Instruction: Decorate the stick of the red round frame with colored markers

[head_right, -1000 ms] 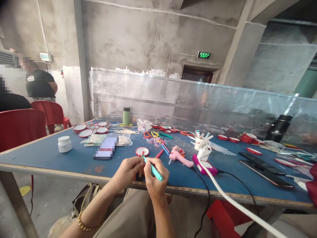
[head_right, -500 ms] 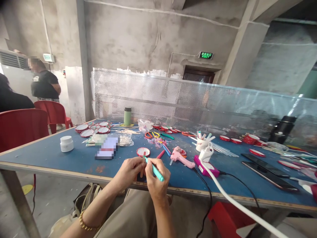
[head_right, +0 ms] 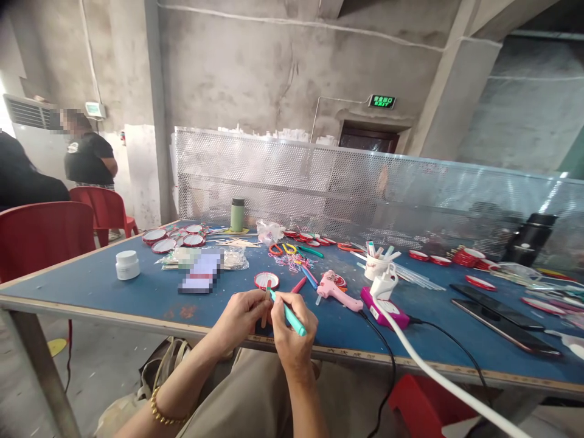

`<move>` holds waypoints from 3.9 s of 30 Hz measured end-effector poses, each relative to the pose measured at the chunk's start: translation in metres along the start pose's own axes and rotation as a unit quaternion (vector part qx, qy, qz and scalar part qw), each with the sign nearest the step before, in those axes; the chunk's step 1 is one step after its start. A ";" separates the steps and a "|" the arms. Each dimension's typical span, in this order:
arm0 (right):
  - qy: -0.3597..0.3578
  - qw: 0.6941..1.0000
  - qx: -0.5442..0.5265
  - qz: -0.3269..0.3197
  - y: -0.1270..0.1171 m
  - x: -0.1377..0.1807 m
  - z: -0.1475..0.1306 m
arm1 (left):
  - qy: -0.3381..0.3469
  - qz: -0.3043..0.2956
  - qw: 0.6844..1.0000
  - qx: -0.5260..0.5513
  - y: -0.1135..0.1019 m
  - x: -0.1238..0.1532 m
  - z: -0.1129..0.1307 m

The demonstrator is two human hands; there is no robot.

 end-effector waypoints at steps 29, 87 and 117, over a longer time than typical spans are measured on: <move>-0.003 1.000 0.020 0.001 -0.001 -0.001 -0.001 | -0.024 -0.003 1.000 0.009 0.000 0.000 0.002; 0.007 1.000 0.011 -0.001 0.000 -0.001 0.000 | -0.018 0.004 1.000 0.014 -0.001 0.000 0.003; 0.020 1.000 -0.014 0.017 -0.003 0.007 0.002 | -0.022 0.003 1.000 0.017 0.001 0.001 -0.001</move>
Point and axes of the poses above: each hand's wrist, its own x-axis away from the middle knuckle, its own y-axis out of the palm, z = x × y, the point moved 3 cm from there along -x, towards the middle knuckle, and after that the axes turned 6 degrees about -x, right-handed, at the moved point
